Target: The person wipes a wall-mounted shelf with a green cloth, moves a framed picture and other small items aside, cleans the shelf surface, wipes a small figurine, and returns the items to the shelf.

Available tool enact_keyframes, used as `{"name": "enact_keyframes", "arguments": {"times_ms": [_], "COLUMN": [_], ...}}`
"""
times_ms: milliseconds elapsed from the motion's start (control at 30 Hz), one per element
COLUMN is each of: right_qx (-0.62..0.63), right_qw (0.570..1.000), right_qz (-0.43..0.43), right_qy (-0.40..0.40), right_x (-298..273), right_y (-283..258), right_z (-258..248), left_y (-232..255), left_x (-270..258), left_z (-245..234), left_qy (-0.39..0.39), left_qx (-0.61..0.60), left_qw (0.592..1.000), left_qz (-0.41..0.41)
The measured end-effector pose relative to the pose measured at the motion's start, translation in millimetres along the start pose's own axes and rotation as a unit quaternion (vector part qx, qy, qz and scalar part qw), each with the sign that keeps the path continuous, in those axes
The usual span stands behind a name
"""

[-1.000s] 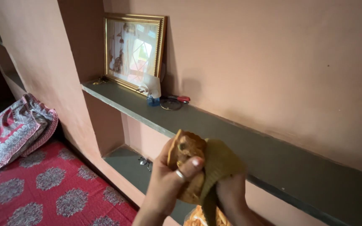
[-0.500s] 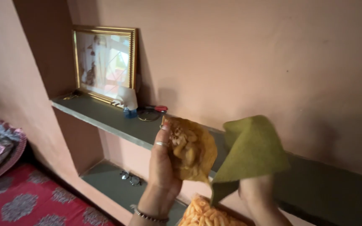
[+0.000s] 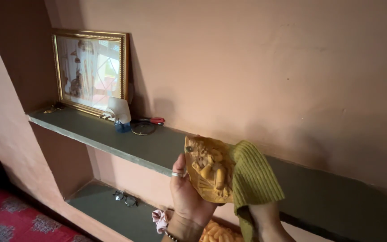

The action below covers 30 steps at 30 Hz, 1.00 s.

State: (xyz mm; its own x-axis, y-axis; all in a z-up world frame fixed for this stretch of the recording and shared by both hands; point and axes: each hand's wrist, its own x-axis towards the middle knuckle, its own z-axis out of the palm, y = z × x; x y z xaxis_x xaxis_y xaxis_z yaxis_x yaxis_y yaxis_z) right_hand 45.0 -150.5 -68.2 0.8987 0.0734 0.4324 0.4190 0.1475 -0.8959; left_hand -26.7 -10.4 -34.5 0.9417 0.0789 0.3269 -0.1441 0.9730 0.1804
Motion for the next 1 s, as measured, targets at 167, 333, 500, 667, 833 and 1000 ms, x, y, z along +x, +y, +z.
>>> {"name": "enact_keyframes", "arguments": {"times_ms": [167,333,500,667,833,1000], "right_qx": [0.009,0.020,-0.070,-0.305,-0.472,-0.495], "right_qw": [1.000,1.000,0.992,0.889,0.728,0.746], "right_qz": [-0.001,-0.005,-0.103,-0.339,-0.492,-0.430], "right_qy": [-0.009,-0.013,-0.003,0.039,0.074,-0.117], "right_x": [-0.5,-2.7,-47.6,-118.6,-74.5,-79.8], "right_y": [26.4,45.2,38.0,0.8,-81.4,-73.0], "right_z": [-7.2,-15.8,-17.2,3.0,32.0,21.9], "left_y": [-3.0,-4.0,-7.5,-14.2,-20.3,-7.3], "left_x": [-7.3,-16.9,-20.9,-13.8,-11.4,-15.1], "left_z": [-3.5,8.1,16.1,5.7,2.9,16.8], "left_qy": [0.019,0.012,0.029,0.009,-0.030,-0.027], "left_qx": [-0.013,0.063,-0.008,0.048,0.148,0.171], "left_qw": [0.999,0.998,0.999,0.997,0.984,0.979], "left_qz": [-0.028,-0.019,0.020,0.051,0.090,0.104]}}
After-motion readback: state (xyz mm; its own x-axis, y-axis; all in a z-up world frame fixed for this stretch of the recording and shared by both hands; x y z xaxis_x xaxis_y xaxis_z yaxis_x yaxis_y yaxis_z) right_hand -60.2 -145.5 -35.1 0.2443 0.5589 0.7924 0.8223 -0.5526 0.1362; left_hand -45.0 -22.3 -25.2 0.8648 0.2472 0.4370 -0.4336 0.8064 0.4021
